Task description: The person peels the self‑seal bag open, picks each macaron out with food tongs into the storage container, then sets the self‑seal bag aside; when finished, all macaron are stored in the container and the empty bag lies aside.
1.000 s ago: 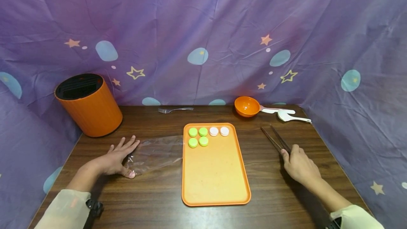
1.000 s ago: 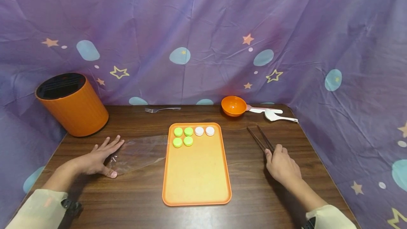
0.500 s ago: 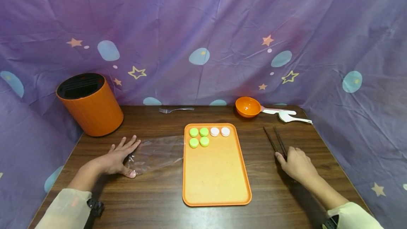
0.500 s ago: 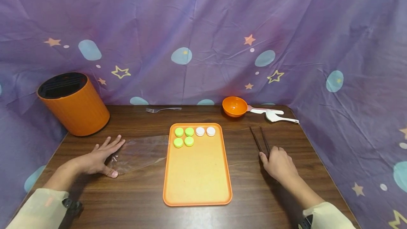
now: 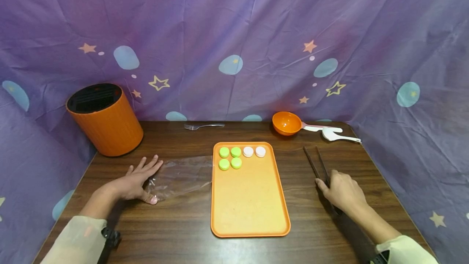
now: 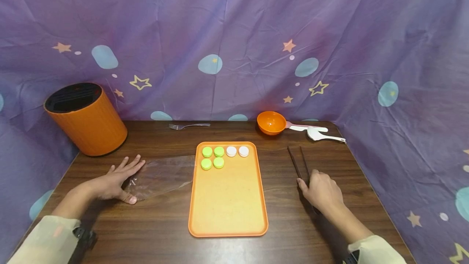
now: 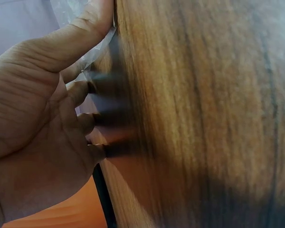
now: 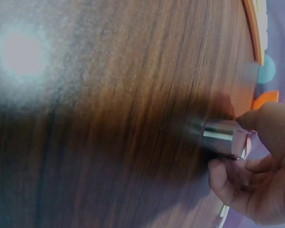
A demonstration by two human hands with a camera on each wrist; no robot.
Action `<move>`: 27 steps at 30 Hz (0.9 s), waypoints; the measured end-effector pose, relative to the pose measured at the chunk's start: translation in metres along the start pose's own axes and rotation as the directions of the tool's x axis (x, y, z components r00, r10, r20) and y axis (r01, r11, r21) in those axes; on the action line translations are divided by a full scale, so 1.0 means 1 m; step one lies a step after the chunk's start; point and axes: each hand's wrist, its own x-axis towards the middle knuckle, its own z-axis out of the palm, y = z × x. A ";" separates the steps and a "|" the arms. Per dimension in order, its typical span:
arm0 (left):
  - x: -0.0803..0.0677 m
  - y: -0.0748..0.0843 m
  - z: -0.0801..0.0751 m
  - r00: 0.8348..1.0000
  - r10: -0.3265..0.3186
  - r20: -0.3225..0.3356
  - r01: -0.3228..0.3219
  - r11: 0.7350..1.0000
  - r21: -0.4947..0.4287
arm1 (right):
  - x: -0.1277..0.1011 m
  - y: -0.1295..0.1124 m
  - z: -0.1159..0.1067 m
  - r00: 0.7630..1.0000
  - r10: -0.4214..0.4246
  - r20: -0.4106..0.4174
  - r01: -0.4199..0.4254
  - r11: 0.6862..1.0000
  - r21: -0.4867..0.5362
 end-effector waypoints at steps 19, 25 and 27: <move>-0.006 0.035 -0.010 0.995 -0.083 0.048 0.081 0.996 0.039 | -0.007 -0.004 -0.005 0.969 -0.071 -0.238 0.063 0.997 -0.043; -0.008 0.034 -0.013 0.998 -0.053 0.023 0.052 0.999 0.006 | -0.007 -0.010 -0.005 0.950 -0.116 -0.288 0.111 0.993 -0.032; -0.007 0.033 -0.014 0.999 -0.042 0.005 0.042 0.999 0.000 | -0.007 -0.011 -0.004 0.942 -0.138 -0.305 0.132 0.990 -0.042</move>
